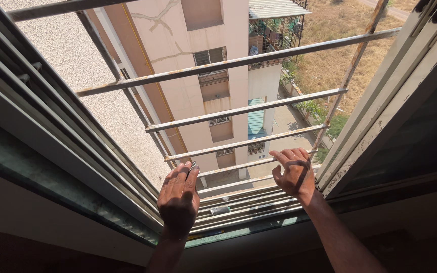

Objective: The person rubs a small abrasive block along the horizontal metal bars of an open window security grill, working on one bar at a time and moving between bars, occasionally steadying the grill with the other hand.

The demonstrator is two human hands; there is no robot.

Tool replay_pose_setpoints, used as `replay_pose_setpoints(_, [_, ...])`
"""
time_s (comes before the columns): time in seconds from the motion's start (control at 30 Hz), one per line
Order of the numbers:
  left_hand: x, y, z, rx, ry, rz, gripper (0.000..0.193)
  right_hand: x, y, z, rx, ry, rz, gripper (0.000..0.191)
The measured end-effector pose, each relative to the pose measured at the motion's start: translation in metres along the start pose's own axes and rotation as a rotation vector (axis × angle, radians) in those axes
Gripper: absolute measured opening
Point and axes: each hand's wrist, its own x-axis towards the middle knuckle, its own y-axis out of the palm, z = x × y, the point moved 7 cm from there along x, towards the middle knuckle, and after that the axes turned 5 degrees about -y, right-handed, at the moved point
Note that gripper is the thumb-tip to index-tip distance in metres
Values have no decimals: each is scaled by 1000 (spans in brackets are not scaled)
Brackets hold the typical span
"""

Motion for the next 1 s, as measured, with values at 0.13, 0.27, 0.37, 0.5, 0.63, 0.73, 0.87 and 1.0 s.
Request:
replay_pose_setpoints(0.13, [21,3,3,47,33,-32,34,-1,4,-1,13,32,15,29])
replay_pose_setpoints(0.27, [36,17,11,36,11,65,40,-4,7,-2,4,30,7,27])
replay_pose_setpoints(0.37, [41,17,10,15,14,140,50,-3,7,-2,6,52,-3,26])
replay_pose_setpoints(0.5, [42,14,-6,-70,96,161,44,-4,7,0,14,59,-9,27])
replay_pose_setpoints(0.63, [40,30,-26,-185,156,173,35,-6,9,-2,13,52,-5,26])
replay_pose_setpoints(0.73, [38,43,-28,-160,147,157,38,-9,12,-4,-6,50,25,27])
replay_pose_setpoints(0.87, [36,56,-32,-183,136,194,39,-11,-6,12,39,-45,-150,25])
replay_pose_setpoints(1.0, [41,71,-57,-218,202,210,37,-11,-38,50,41,-231,-426,21])
